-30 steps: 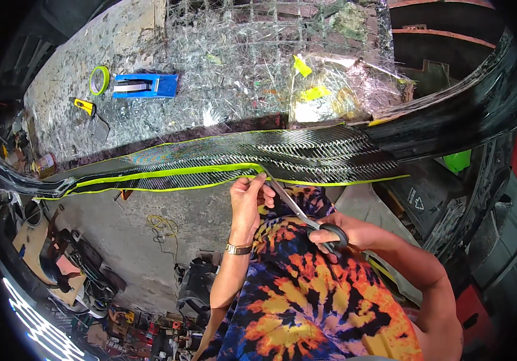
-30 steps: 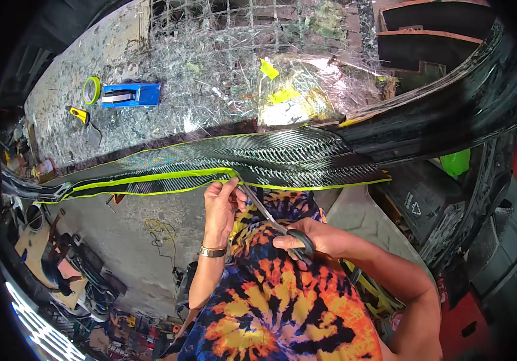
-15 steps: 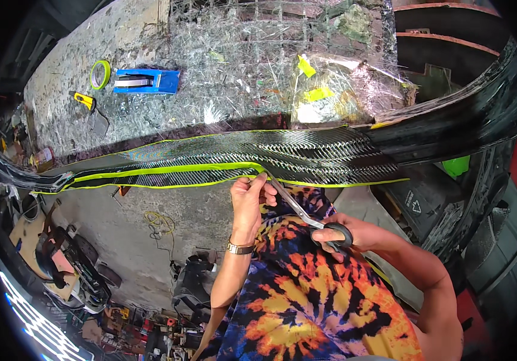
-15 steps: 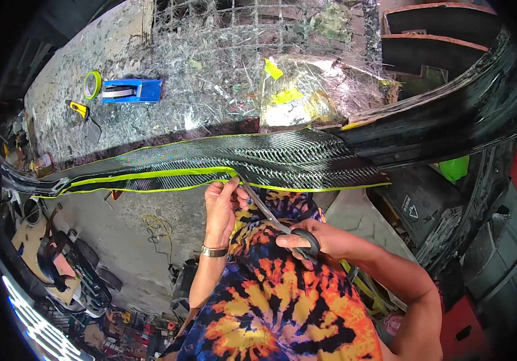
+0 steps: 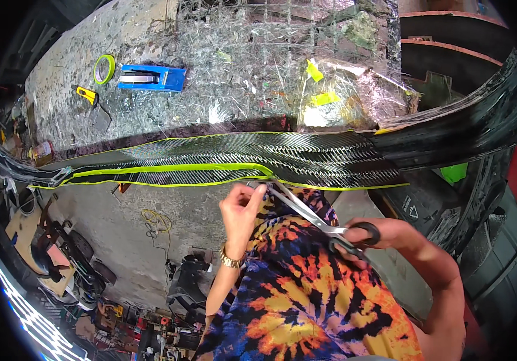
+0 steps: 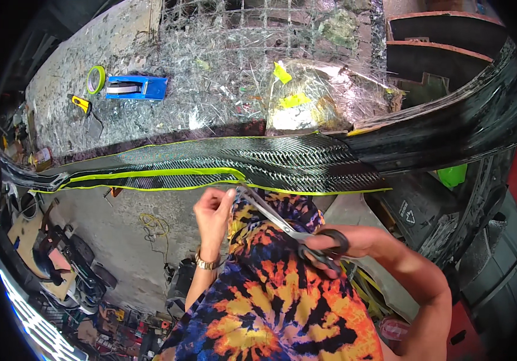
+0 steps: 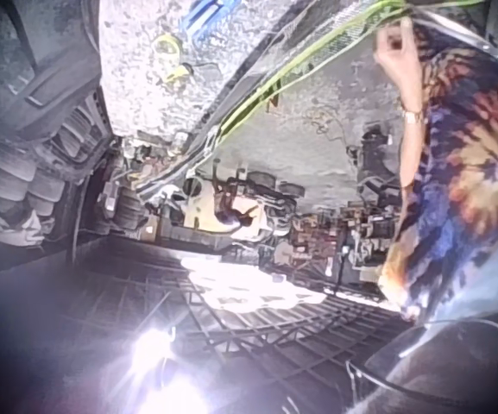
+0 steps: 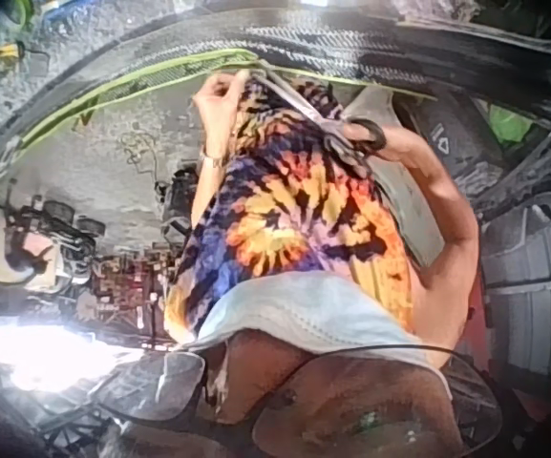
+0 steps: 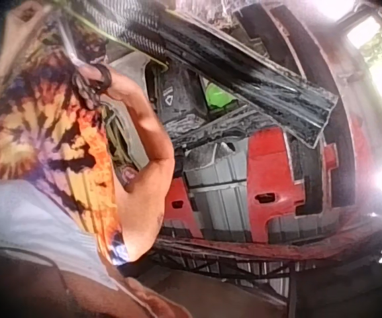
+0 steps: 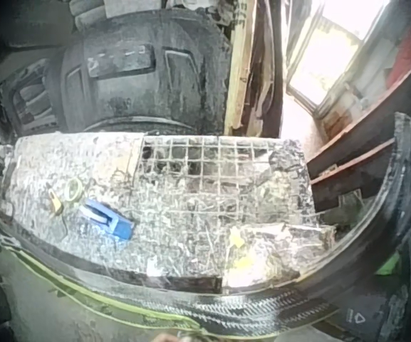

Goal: The person trims the excess material from the edge of a carbon fiber car component using shears. They follow a yellow marked line, cutting the material in small sections until the edge is smooth.

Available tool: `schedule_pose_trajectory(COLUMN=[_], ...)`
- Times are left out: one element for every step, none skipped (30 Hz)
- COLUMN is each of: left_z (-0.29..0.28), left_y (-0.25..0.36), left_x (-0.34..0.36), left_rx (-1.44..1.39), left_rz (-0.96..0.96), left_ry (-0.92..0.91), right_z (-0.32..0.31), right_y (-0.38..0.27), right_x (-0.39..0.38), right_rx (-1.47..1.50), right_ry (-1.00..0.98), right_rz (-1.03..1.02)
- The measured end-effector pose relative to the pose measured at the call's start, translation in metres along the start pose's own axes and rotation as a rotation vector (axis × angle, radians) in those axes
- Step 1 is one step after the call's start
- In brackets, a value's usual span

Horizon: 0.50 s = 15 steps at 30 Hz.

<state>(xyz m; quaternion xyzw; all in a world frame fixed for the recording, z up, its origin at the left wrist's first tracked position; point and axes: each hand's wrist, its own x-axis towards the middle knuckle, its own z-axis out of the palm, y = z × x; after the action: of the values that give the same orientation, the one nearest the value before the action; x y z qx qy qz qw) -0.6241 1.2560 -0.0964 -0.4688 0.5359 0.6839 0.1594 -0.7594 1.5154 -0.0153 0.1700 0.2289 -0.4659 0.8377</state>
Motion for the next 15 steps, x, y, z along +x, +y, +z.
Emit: schedule_pose_trajectory(left_z=[-0.007,-0.014,-0.029,-0.033,-0.034,-0.035,-0.037,-0.041,-0.045,-0.048,-0.048,-0.051,-0.055,-0.058,-0.059], left_y=[0.005,0.008,0.002,0.007,0.014,0.02,0.02,0.019,0.019,0.019,0.019,0.019,0.018,0.018,0.018], left_x=[-0.003,-0.004,-0.009,-0.004,0.004,0.011,0.015,0.017,0.019,0.021,0.022,0.024,0.027,0.028,0.028], left_rx=[0.301,0.599,0.782,0.771,0.875,0.979,0.93,0.927,0.922,0.917,0.877,0.871,0.859,0.845,0.819], left_rz=[0.315,0.631,0.781,0.777,0.84,0.904,0.895,0.897,0.902,0.906,0.906,0.909,0.884,0.859,0.883], left_ry=[0.103,0.208,0.287,0.28,0.19,0.099,0.051,0.062,-0.011,-0.083,-0.075,-0.067,-0.106,-0.145,-0.15], right_z=[0.008,0.02,0.026,0.048,0.061,0.066,0.069,0.071,0.071,0.073,0.075,0.078,0.08,0.082,0.084], right_y=[-0.009,-0.02,-0.036,-0.051,-0.056,-0.053,-0.05,-0.046,-0.047,-0.047,-0.047,-0.047,-0.047,-0.046,-0.045], right_x=[-0.011,-0.023,-0.022,-0.03,-0.032,-0.031,-0.026,-0.022,-0.016,-0.01,-0.005,0.0,0.004,0.007,0.01], right_rx=[-0.18,-0.36,-0.394,-0.901,-1.407,-1.403,-1.589,-1.773,-1.814,-1.823,-1.866,-1.908,-1.955,-1.965,-2.021], right_ry=[0.091,0.183,0.122,0.377,0.643,0.661,0.776,0.893,0.883,0.885,0.918,0.951,0.954,0.954,0.957], right_rz=[0.044,0.089,0.111,0.116,0.116,0.124,0.094,0.06,0.127,0.129,0.12,0.112,0.11,0.112,0.135])
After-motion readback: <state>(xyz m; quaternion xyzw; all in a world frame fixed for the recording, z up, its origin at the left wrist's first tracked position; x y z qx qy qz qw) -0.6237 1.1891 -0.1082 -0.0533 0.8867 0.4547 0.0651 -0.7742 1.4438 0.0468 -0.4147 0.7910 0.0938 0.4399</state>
